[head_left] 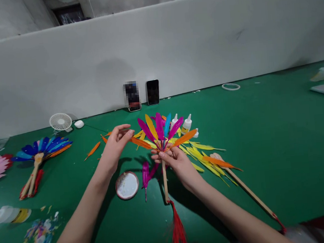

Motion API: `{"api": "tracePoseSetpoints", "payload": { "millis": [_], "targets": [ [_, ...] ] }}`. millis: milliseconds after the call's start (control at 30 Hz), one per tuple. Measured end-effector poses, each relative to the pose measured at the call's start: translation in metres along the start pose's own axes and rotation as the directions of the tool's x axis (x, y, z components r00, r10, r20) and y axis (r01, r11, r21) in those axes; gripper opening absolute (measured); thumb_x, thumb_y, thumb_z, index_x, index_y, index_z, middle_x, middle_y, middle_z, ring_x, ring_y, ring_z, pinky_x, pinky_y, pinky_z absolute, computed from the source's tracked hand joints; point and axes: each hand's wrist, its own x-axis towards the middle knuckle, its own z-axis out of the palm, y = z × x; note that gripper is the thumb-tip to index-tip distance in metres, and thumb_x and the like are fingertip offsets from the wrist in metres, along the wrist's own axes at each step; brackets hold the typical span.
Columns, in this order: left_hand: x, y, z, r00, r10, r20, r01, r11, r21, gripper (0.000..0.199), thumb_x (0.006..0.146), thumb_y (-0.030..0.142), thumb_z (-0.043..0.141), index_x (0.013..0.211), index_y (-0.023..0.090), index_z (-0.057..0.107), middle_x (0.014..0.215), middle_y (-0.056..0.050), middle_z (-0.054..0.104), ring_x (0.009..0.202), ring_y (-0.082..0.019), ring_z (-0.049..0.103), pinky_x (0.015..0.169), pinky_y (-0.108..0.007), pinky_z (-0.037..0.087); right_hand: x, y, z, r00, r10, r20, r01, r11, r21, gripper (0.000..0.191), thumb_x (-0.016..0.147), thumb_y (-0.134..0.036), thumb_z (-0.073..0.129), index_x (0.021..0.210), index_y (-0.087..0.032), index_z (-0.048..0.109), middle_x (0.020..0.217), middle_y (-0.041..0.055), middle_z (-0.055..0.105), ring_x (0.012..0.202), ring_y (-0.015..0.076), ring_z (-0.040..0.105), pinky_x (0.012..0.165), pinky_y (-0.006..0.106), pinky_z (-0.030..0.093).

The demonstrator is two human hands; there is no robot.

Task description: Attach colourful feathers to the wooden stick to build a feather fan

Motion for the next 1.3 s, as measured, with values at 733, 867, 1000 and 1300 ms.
{"api": "tracePoseSetpoints", "payload": {
  "millis": [733, 867, 1000, 1300],
  "targets": [
    [0.0035, -0.0030, -0.0022, 0.995, 0.042, 0.091, -0.051, 0.993, 0.105, 0.022, 0.061, 0.035, 0.064, 0.060, 0.018, 0.051, 0.057, 0.005, 0.049, 0.056, -0.009, 0.045, 0.057, -0.024, 0.035, -0.0040, 0.0009, 0.0032, 0.975, 0.005, 0.224, 0.019, 0.994, -0.104, 0.028, 0.066, -0.039, 0.064, 0.084, -0.021, 0.051, 0.069, -0.0014, 0.065, 0.066, 0.0161, 0.066, 0.071, 0.033, 0.052],
    [0.0047, -0.0061, -0.0036, 0.995, 0.059, 0.080, -0.070, 0.988, 0.138, 0.026, 0.062, 0.035, 0.063, 0.053, 0.018, 0.045, 0.051, 0.007, 0.041, 0.050, -0.008, 0.038, 0.051, -0.023, 0.030, -0.0050, 0.0008, 0.0035, 0.973, 0.006, 0.233, 0.022, 0.993, -0.117, 0.027, 0.066, -0.039, 0.064, 0.083, -0.021, 0.052, 0.066, -0.0022, 0.064, 0.066, 0.0162, 0.065, 0.070, 0.033, 0.052],
    [0.0049, -0.0072, -0.0044, 0.994, 0.075, 0.076, -0.086, 0.983, 0.162, 0.023, 0.063, 0.033, 0.063, 0.055, 0.018, 0.048, 0.052, 0.006, 0.044, 0.050, -0.008, 0.040, 0.052, -0.023, 0.032, -0.0053, 0.0015, 0.0043, 0.969, -0.004, 0.246, 0.039, 0.990, -0.137, 0.026, 0.067, -0.038, 0.062, 0.083, -0.021, 0.052, 0.065, -0.0023, 0.063, 0.066, 0.0167, 0.065, 0.070, 0.033, 0.051],
    [0.0040, -0.0047, -0.0017, 0.999, 0.025, 0.033, -0.030, 0.987, 0.161, 0.023, 0.059, 0.034, 0.066, 0.071, 0.019, 0.053, 0.059, 0.005, 0.051, 0.056, -0.010, 0.048, 0.057, -0.024, 0.038, -0.0040, 0.0021, 0.0036, 0.975, -0.006, 0.223, 0.033, 0.992, -0.118, 0.029, 0.066, -0.039, 0.063, 0.084, -0.021, 0.051, 0.066, -0.0024, 0.063, 0.065, 0.0163, 0.065, 0.070, 0.033, 0.052]
  ]
}}
